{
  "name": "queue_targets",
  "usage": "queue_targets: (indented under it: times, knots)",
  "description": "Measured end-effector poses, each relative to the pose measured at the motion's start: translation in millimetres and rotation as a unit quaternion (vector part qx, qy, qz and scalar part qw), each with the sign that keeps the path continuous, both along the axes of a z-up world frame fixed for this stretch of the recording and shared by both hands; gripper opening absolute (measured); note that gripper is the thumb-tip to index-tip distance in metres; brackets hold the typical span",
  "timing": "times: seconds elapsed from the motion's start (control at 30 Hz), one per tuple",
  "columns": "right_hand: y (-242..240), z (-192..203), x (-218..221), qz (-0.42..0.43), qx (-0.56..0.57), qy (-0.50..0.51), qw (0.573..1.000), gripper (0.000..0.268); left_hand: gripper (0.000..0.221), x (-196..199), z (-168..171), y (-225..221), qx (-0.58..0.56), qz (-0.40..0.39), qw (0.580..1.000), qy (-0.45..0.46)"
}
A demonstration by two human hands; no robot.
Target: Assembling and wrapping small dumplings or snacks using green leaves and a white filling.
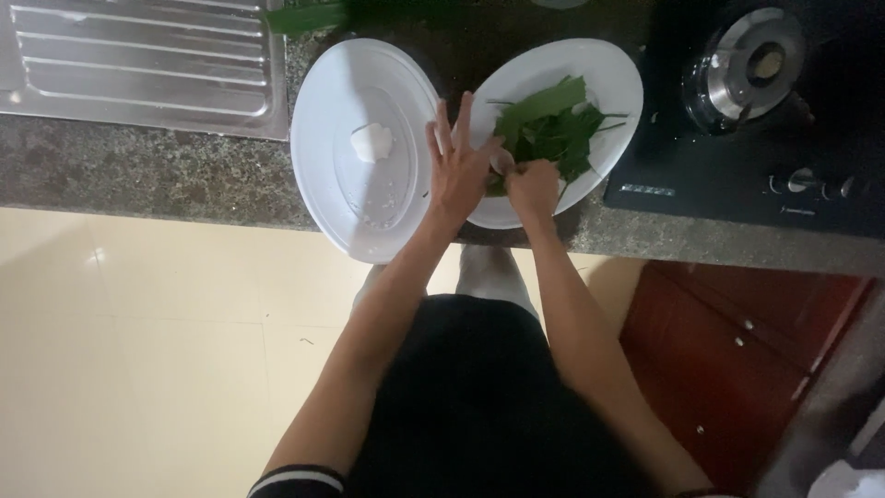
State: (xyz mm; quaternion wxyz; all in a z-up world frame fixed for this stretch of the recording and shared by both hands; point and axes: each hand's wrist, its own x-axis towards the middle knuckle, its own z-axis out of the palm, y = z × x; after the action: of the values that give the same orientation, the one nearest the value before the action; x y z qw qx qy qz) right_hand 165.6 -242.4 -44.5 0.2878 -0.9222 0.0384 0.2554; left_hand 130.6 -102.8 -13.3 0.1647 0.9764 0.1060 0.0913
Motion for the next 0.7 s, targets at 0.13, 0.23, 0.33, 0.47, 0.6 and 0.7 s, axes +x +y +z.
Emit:
queue_targets:
  times: [0.13, 0.23, 0.33, 0.47, 0.6, 0.7]
  knots:
    - [35, 67, 9, 0.011, -0.048, 0.002, 0.999, 0.031, 0.021, 1, 4, 0, 0.007, 0.008, 1.000, -0.009]
    - [43, 66, 12, -0.008, -0.105, 0.073, 0.992, 0.051, 0.029, -2, 7, 4, -0.022, -0.023, 1.000, -0.003]
    - [45, 58, 11, 0.003, -0.166, 0.033, 0.986, 0.039, 0.033, -1, 5, 3, -0.011, -0.025, 1.000, 0.004]
    - [48, 55, 12, 0.018, -0.202, 0.071, 0.977, 0.032, 0.031, -2, 9, 4, -0.030, -0.024, 0.999, 0.013]
    - [43, 43, 4, 0.008, -0.163, 0.030, 0.986, 0.041, 0.029, -2, 13, 4, -0.001, -0.021, 1.000, 0.017]
    - [32, 13, -2, -0.028, -0.141, -0.012, 0.989, 0.035, 0.048, -5, 7, 3, -0.026, -0.019, 0.999, 0.021]
